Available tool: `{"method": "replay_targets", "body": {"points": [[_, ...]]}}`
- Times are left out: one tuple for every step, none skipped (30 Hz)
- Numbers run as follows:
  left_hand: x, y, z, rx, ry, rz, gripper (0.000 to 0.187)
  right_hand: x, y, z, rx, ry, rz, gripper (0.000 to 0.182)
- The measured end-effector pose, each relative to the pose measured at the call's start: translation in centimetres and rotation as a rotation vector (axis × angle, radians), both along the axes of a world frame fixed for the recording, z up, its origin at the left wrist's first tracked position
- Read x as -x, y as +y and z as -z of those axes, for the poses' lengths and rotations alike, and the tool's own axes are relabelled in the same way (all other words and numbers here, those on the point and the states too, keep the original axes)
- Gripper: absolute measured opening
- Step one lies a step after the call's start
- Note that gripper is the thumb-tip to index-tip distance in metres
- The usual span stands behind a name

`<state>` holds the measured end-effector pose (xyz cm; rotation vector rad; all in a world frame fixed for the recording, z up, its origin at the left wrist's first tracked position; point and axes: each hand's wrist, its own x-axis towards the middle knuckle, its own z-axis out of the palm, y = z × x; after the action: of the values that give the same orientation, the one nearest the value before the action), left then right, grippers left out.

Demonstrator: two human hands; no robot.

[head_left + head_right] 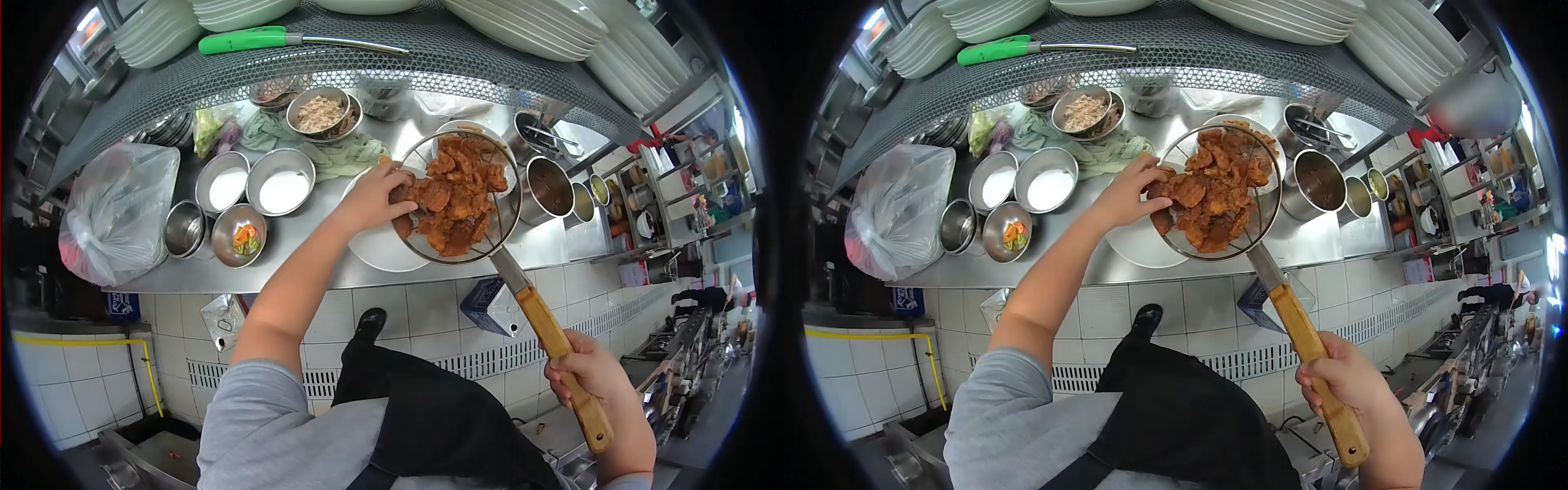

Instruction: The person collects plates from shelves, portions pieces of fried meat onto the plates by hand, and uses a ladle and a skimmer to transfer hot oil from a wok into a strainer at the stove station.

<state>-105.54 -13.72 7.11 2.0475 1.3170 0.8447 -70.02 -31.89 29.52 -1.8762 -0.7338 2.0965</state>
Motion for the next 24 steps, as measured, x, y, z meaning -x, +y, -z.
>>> {"method": "replay_targets", "body": {"points": [[0.0, -0.6, 0.8, 0.006, -0.007, -0.001, 0.049, 0.4, 0.4, -0.2, -0.005, -0.044, -0.009, 0.037], [0.0, -1.0, 1.7, -0.039, -0.053, -0.076, 0.055, 0.7, 0.9, -0.4, -0.009, -0.086, -0.02, 0.038], [0.0, -1.6, 2.1, -0.084, -0.096, -0.15, 0.06, 1.0, 1.4, -0.5, -0.004, -0.089, -0.022, 0.038], [-0.4, -2.2, 2.2, -0.079, -0.099, -0.151, 0.06, 1.1, 1.6, -0.6, -0.026, -0.126, -0.043, 0.038], [-1.2, -2.9, 1.6, -0.09, -0.136, -0.229, 0.07, 1.2, 1.9, -0.8, -0.048, -0.162, -0.065, 0.038], [-1.8, -3.3, 1.2, -0.096, -0.152, -0.268, 0.075, 1.1, 2.2, -0.9, -0.044, -0.161, -0.067, 0.038], [-2.4, -3.7, 0.9, -0.102, -0.169, -0.307, 0.08, 0.9, 2.5, -1.2, -0.066, -0.189, -0.071, 0.038], [-3.0, -4.1, 0.7, -0.203, -0.063, -0.313, 0.09, 0.8, 2.6, -1.3, -0.088, -0.218, -0.073, 0.037], [-3.6, -4.5, 0.7, -0.3, 0.038, -0.317, 0.1, 1.1, 2.6, -1.2, -0.084, -0.221, -0.072, 0.037], [-4.0, -4.8, 1.1, -0.265, 0.009, -0.283, 0.104, 1.6, 2.6, -1.2, -0.109, -0.245, -0.073, 0.036], [-4.3, -4.9, 1.6, -0.265, 0.008, -0.281, 0.104, 1.8, 2.5, -1.1, -0.136, -0.265, -0.068, 0.035], [-4.7, -5.1, 2.2, -0.269, 0.039, -0.302, 0.103, 1.8, 2.6, -1.2, -0.128, -0.245, -0.075, 0.034], [-5.0, -5.2, 2.7, -0.271, 0.07, -0.325, 0.103, 1.8, 2.6, -1.3, -0.125, -0.245, -0.068, 0.034], [-5.0, -5.5, 2.9, -0.27, 0.069, -0.321, 0.103, 1.7, 2.6, -1.4, -0.128, -0.241, -0.063, 0.033], [-4.8, -5.6, 3.0, -0.272, 0.068, -0.349, 0.103, 1.6, 2.8, -1.5, -0.135, -0.238, -0.062, 0.032], [-4.5, -5.7, 3.2, -0.273, 0.068, -0.38, 0.103, 1.7, 2.9, -1.5, -0.135, -0.238, -0.064, 0.032], [-4.2, -5.7, 3.4, -0.269, 0.07, -0.376, 0.103, 1.8, 2.8, -1.5, -0.138, -0.248, -0.074, 0.031], [-4.0, -5.8, 3.5, -0.281, 0.069, -0.37, 0.103, 1.9, 2.5, -1.4, -0.141, -0.259, -0.081, 0.03], [-3.8, -5.7, 3.6, -0.293, 0.067, -0.366, 0.103, 2.3, 2.2, -1.2, -0.137, -0.259, -0.077, 0.03], [-3.6, -5.5, 3.7, -0.298, 0.072, -0.361, 0.104, 2.7, 1.9, -0.9, -0.162, -0.289, -0.085, 0.029], [-3.5, -5.5, 3.8, -0.295, 0.07, -0.361, 0.104, 2.9, 1.7, -0.5, -0.187, -0.318, -0.095, 0.029], [-3.2, -5.4, 3.8, -0.289, 0.03, -0.399, 0.104, 2.5, 1.5, 0.3, -0.198, -0.289, -0.136, 0.028], [-2.9, -5.3, 3.8, -0.281, -0.01, -0.431, 0.105, 2.2, 1.6, 0.6, -0.194, -0.286, -0.127, 0.028], [-2.7, -5.0, 3.9, -0.285, 0.001, -0.432, 0.105, 1.9, 1.8, 0.7, -0.215, -0.257, -0.104, 0.028]]}}
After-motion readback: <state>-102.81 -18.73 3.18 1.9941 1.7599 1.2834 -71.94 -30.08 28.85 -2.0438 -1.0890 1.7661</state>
